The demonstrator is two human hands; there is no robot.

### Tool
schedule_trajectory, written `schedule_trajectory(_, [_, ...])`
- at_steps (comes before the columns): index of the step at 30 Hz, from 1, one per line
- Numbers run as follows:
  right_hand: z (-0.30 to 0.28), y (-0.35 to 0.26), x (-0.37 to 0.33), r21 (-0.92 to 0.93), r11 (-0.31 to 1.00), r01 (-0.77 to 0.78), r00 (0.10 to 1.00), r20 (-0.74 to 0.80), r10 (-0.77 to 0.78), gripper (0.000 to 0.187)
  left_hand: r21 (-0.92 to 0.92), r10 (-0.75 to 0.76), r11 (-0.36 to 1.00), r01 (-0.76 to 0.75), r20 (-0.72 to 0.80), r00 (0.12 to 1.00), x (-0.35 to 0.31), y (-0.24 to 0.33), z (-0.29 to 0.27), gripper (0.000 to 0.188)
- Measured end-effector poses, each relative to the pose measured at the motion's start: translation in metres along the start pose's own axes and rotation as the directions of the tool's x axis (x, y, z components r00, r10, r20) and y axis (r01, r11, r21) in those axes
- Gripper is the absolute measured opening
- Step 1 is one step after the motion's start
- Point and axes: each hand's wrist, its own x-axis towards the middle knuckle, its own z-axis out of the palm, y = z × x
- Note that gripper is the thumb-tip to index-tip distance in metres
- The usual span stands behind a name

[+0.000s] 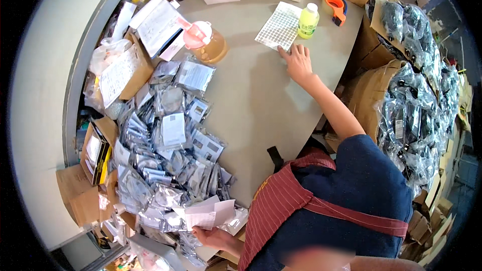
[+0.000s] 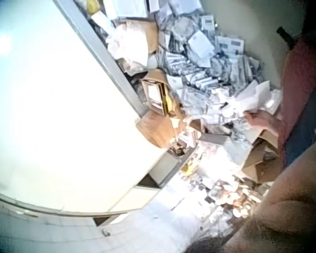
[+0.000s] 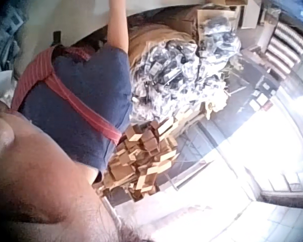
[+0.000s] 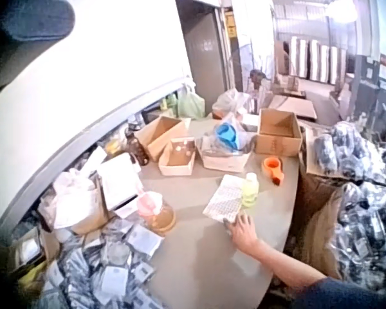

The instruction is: The person sorts through a pile of silver pouches on a table while referring to a sheet of paper, moving selected pouches into cardboard boxes.

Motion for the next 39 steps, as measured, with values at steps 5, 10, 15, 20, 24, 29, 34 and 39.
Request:
schedule_trajectory(5, [-0.013, -0.005, -0.012, 0.102, 0.988, -0.12, 0.992, 0.058, 0.114, 0.055, 0.059, 0.011, 0.998, -0.014, 0.045, 0.999, -0.006, 0.005, 0.045, 0.032])
schedule_trajectory(10, [-0.024, -0.026, -0.038, 0.378, 0.92, -0.105, 0.993, -0.004, 0.115, 0.043, 0.131, 0.007, 0.991, -0.019, 0.087, 0.996, -0.008, -0.004, 0.077, 0.032])
schedule_trajectory(15, [-0.032, -0.077, -0.061, 0.627, 0.772, 0.104, 0.986, 0.035, -0.16, 0.016, 0.189, -0.047, 0.982, 0.028, 0.101, 0.994, -0.017, -0.015, 0.093, 0.033])
schedule_trajectory(20, [-0.032, -0.13, -0.082, 0.768, 0.553, 0.323, 0.9, -0.067, -0.432, 0.011, 0.175, -0.052, 0.984, 0.034, 0.1, 0.994, -0.027, -0.016, 0.099, 0.039])
schedule_trajectory(24, [-0.039, -0.172, -0.095, 0.803, 0.401, 0.441, 0.805, -0.157, -0.573, 0.014, 0.148, -0.029, 0.989, 0.016, 0.084, 0.996, -0.031, -0.012, 0.077, 0.042])
schedule_trajectory(29, [-0.043, -0.218, -0.113, 0.816, 0.291, 0.5, 0.735, -0.221, -0.641, 0.018, 0.033, 0.008, 0.999, -0.012, 0.105, 0.994, -0.028, -0.013, 0.043, 0.041])
schedule_trajectory(34, [-0.042, -0.247, -0.119, 0.767, 0.38, 0.517, 0.693, -0.114, -0.712, 0.026, -0.067, 0.045, 0.997, -0.041, 0.068, 0.997, -0.027, -0.012, 0.015, 0.037])
schedule_trajectory(39, [-0.046, -0.268, -0.127, 0.624, 0.361, 0.693, 0.55, -0.133, -0.825, 0.071, -0.165, 0.012, 0.986, -0.005, 0.043, 0.999, -0.019, -0.019, -0.018, 0.037])
